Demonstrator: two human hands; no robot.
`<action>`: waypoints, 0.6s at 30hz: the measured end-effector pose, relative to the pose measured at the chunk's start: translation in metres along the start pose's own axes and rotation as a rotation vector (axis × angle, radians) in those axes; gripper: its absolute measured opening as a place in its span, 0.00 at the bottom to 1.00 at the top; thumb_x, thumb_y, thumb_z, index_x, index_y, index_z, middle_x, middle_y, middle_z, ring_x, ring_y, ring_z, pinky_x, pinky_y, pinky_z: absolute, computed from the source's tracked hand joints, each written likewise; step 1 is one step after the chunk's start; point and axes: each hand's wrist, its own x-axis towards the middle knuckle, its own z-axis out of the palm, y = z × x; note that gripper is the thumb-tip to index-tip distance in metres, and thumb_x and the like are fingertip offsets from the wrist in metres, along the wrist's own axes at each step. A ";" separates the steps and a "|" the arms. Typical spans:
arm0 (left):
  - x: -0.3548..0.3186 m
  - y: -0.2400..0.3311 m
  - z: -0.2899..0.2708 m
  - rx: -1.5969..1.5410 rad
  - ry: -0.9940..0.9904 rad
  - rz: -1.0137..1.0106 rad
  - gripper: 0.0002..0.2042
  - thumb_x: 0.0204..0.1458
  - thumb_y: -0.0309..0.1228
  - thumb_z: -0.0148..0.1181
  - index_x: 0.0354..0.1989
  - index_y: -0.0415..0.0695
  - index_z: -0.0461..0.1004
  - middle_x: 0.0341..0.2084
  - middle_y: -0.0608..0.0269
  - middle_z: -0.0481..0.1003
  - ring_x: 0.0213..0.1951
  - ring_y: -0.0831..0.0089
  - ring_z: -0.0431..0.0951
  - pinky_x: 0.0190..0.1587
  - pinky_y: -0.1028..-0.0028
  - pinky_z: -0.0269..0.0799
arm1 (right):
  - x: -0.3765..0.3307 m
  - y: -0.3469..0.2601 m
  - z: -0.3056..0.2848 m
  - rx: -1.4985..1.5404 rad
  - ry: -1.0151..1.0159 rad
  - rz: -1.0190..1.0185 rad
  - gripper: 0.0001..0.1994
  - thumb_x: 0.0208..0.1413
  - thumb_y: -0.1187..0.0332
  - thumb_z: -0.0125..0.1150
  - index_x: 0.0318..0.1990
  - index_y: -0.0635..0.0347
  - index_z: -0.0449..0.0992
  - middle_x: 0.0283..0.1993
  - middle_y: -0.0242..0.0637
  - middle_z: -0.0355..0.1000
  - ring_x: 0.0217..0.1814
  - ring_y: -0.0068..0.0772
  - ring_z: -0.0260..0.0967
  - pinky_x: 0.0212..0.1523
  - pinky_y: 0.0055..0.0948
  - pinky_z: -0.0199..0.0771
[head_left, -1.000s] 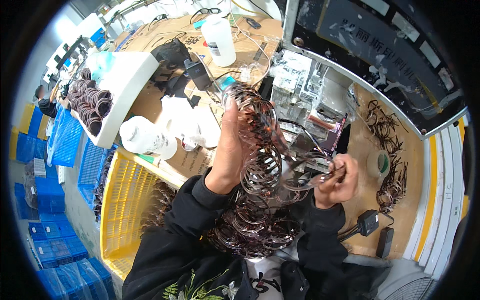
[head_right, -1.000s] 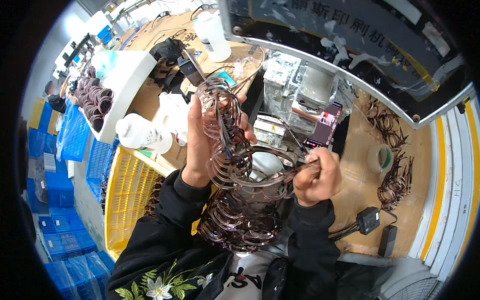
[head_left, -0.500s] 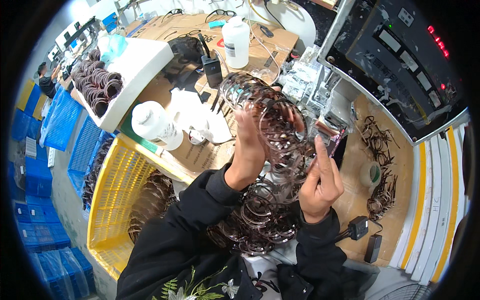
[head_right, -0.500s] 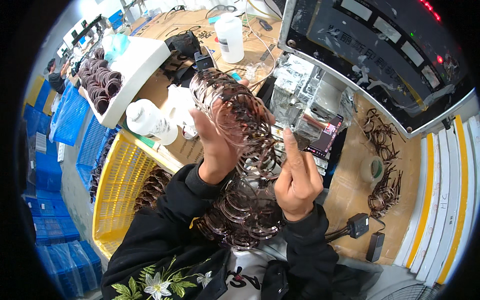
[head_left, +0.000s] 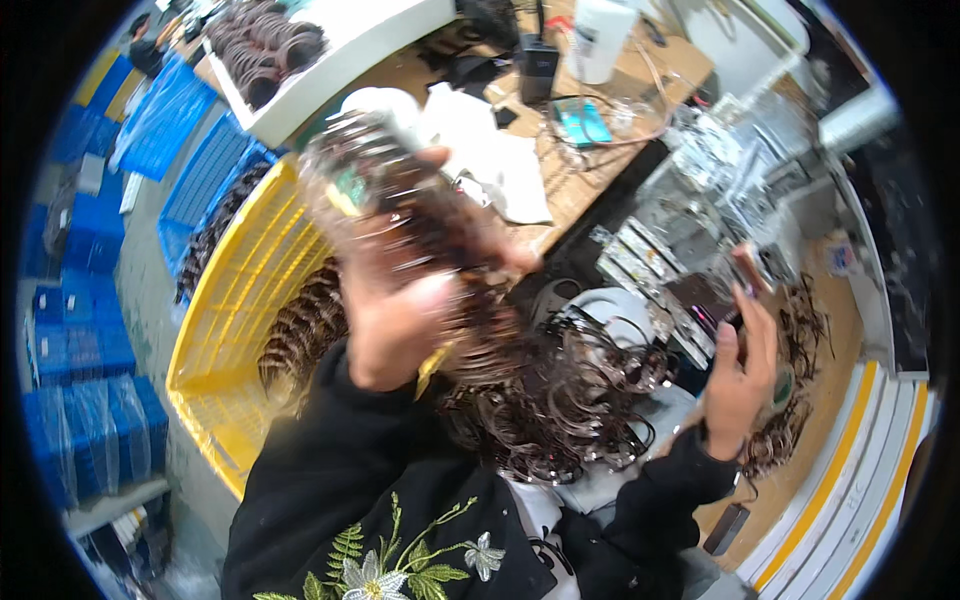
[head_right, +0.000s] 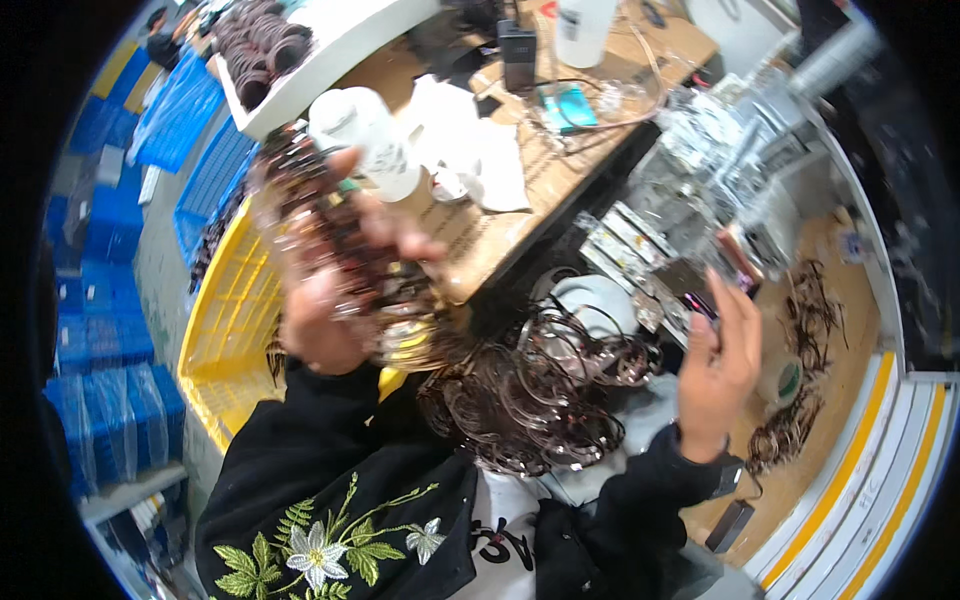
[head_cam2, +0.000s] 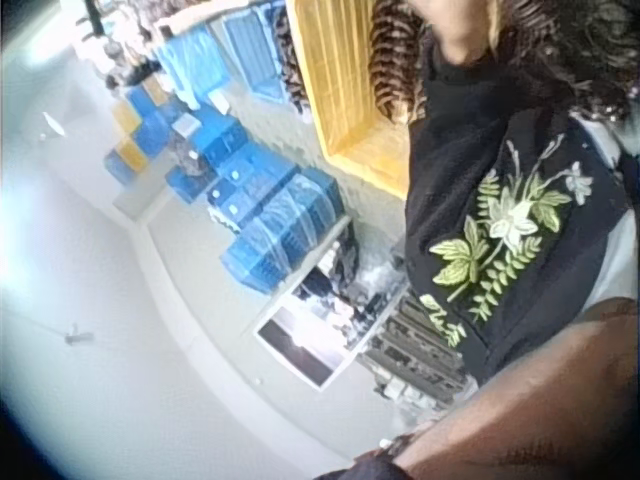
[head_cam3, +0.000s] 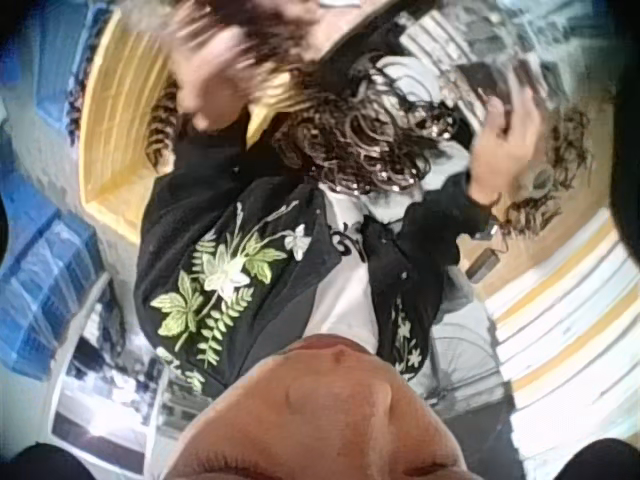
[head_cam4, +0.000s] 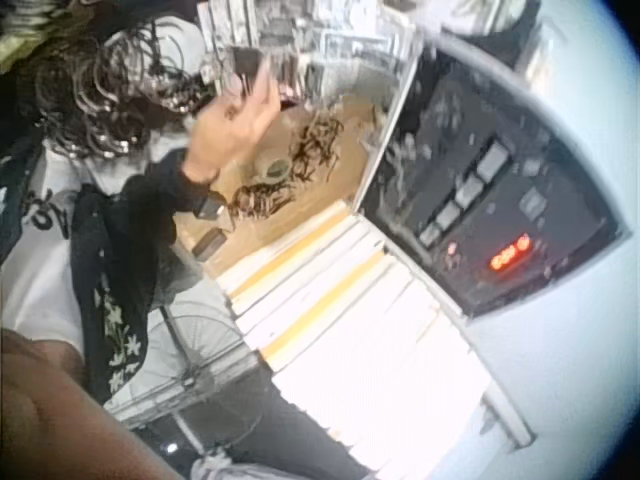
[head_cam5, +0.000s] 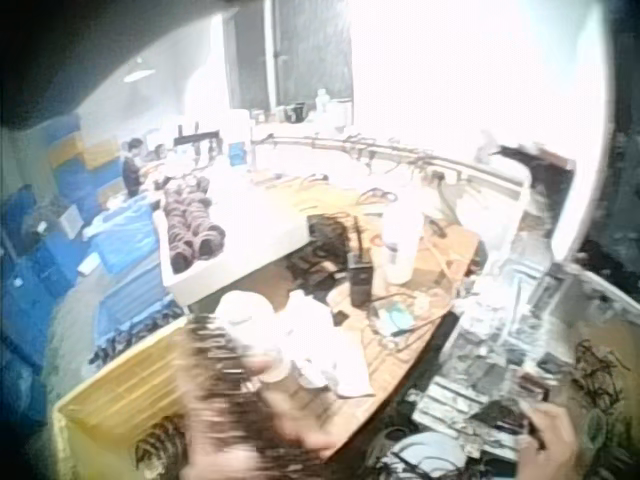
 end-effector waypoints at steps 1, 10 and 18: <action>-0.006 0.012 -0.019 -0.004 0.048 0.053 0.38 0.41 0.36 0.56 0.62 0.35 0.48 0.33 0.58 0.67 0.37 0.61 0.74 0.45 0.60 0.72 | -0.001 0.010 0.000 -0.035 -0.077 0.017 0.14 0.56 0.72 0.54 0.51 0.59 0.72 0.46 0.42 0.68 0.40 0.33 0.67 0.38 0.25 0.67; -0.122 0.068 -0.220 0.740 0.842 -0.076 0.08 0.41 0.24 0.52 0.30 0.36 0.71 0.26 0.62 0.74 0.29 0.75 0.73 0.35 0.74 0.69 | -0.058 0.064 0.022 0.025 -0.422 0.232 0.11 0.59 0.69 0.52 0.42 0.67 0.75 0.41 0.40 0.72 0.43 0.37 0.68 0.45 0.31 0.65; -0.232 -0.046 -0.345 1.049 1.126 -0.512 0.10 0.38 0.27 0.61 0.18 0.38 0.65 0.17 0.65 0.70 0.20 0.73 0.67 0.25 0.70 0.65 | -0.072 0.080 0.032 0.024 -0.237 0.187 0.12 0.61 0.67 0.50 0.45 0.67 0.73 0.44 0.40 0.71 0.44 0.33 0.68 0.45 0.29 0.67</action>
